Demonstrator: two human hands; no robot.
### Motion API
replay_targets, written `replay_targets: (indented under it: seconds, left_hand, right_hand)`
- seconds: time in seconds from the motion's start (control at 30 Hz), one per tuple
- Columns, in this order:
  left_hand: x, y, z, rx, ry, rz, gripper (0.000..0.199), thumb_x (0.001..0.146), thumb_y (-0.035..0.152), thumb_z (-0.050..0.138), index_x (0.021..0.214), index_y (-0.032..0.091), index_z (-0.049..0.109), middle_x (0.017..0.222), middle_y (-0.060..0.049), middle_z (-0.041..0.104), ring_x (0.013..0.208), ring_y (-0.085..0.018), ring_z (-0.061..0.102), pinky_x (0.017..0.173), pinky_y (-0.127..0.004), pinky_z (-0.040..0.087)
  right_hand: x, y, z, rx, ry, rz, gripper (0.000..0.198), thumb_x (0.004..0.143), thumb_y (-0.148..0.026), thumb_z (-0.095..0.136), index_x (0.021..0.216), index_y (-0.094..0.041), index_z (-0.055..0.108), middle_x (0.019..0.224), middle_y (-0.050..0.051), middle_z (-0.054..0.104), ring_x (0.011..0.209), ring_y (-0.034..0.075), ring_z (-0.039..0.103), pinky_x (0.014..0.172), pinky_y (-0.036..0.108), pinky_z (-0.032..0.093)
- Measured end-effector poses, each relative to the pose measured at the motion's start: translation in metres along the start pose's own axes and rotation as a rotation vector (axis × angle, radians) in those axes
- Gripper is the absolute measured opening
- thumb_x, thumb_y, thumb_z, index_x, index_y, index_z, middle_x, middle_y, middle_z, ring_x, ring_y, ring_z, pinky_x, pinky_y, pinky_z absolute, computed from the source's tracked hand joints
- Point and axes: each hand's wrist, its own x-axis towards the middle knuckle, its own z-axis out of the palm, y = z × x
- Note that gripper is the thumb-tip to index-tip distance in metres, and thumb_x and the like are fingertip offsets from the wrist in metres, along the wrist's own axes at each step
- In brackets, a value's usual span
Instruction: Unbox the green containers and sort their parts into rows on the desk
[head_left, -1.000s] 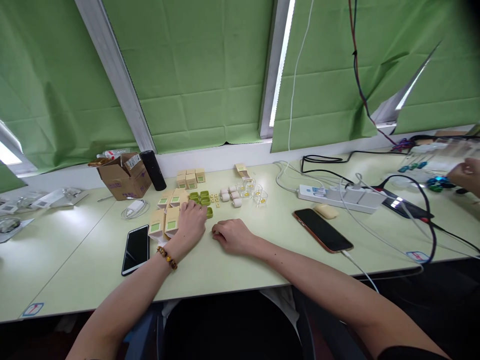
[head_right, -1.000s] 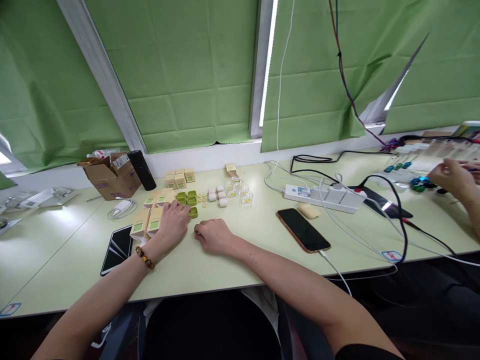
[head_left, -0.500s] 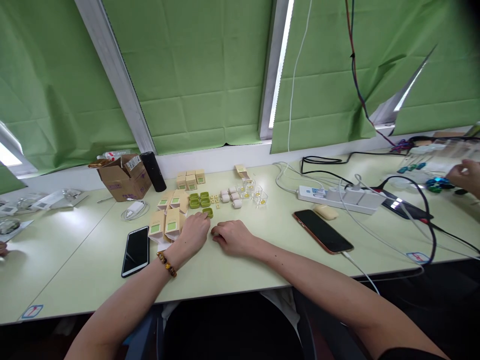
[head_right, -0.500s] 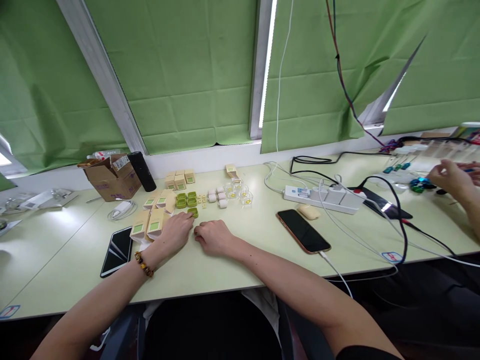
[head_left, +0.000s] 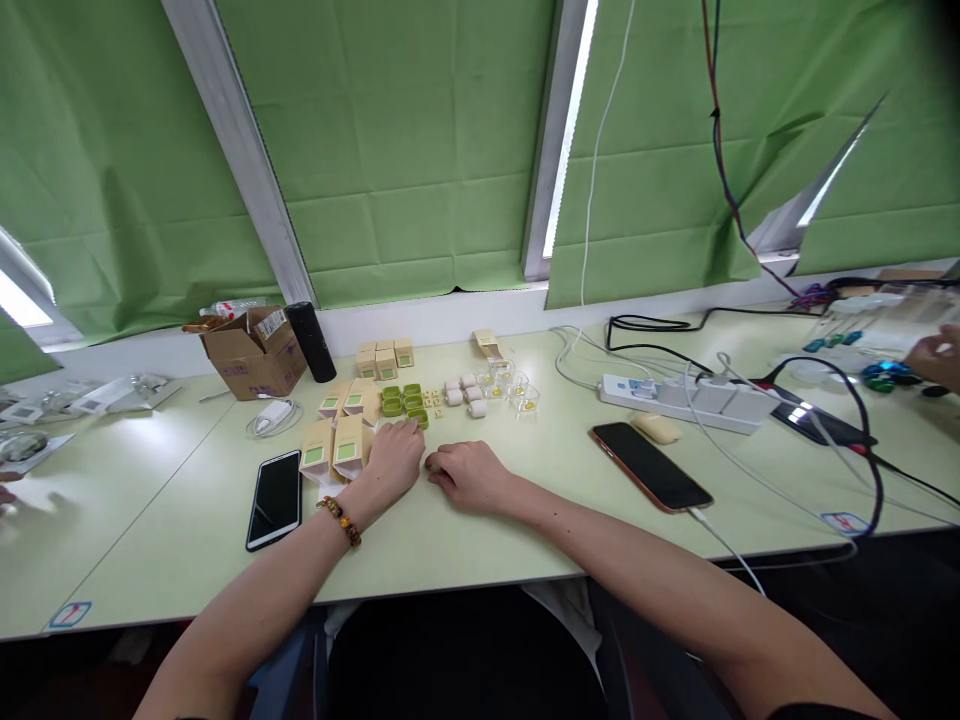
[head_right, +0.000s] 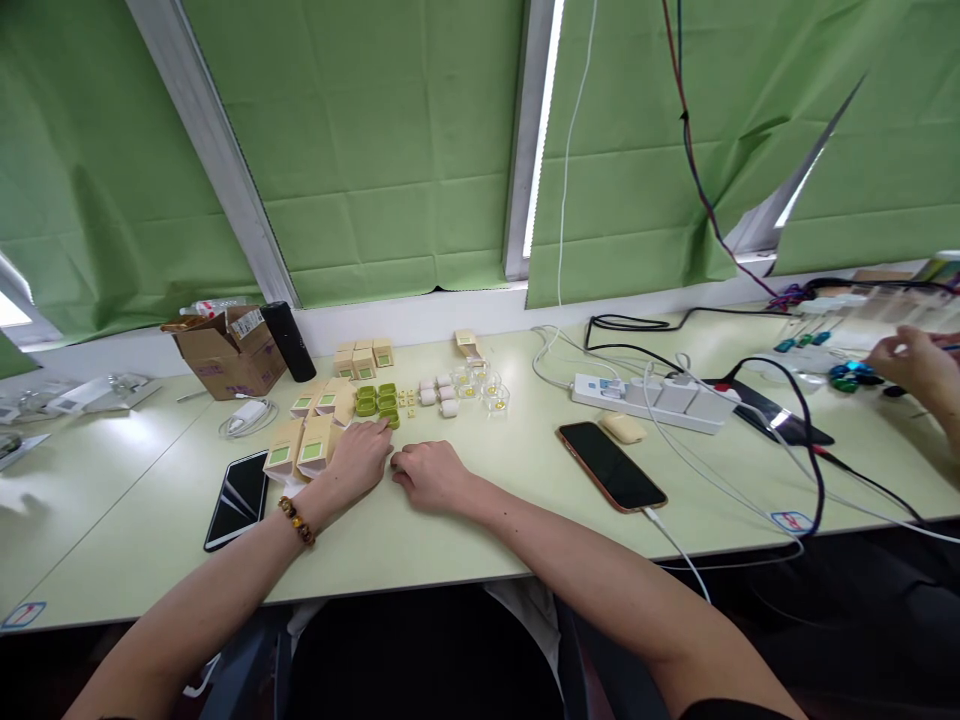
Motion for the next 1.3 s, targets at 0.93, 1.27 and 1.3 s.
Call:
replay_targets:
  seconds: [0.93, 1.27, 1.3]
  left_hand:
    - [-0.003, -0.069, -0.083, 0.050, 0.336, -0.225, 0.033, 0.098, 0.021, 0.047, 0.105, 0.020, 0.079, 0.097, -0.014, 0.078, 0.102, -0.034, 0.064, 0.085, -0.046, 0.040]
    - [0.087, -0.127, -0.049, 0.094, 0.198, -0.277, 0.036, 0.092, 0.022, 0.054, 0.124, 0.014, 0.071, 0.113, -0.022, 0.070, 0.120, -0.042, 0.049, 0.094, -0.051, 0.039]
    - [0.096, -0.127, -0.046, 0.113, 0.192, -0.260, 0.040, 0.092, 0.023, 0.055, 0.130, 0.014, 0.067, 0.121, -0.022, 0.067, 0.124, -0.042, 0.047, 0.097, -0.051, 0.038]
  right_hand:
    - [0.003, 0.011, 0.008, -0.004, 0.093, -0.017, 0.018, 0.104, -0.027, 0.058, 0.111, -0.018, 0.072, 0.109, 0.010, 0.070, 0.101, 0.023, 0.066, 0.075, 0.031, 0.043]
    - [0.002, 0.009, 0.006, 0.001, 0.073, -0.003, 0.019, 0.104, -0.026, 0.056, 0.111, -0.018, 0.073, 0.105, 0.010, 0.070, 0.098, 0.023, 0.066, 0.073, 0.030, 0.041]
    - [0.002, 0.009, 0.005, 0.002, 0.072, -0.001, 0.020, 0.104, -0.026, 0.056, 0.111, -0.018, 0.073, 0.105, 0.010, 0.070, 0.098, 0.023, 0.066, 0.073, 0.029, 0.041]
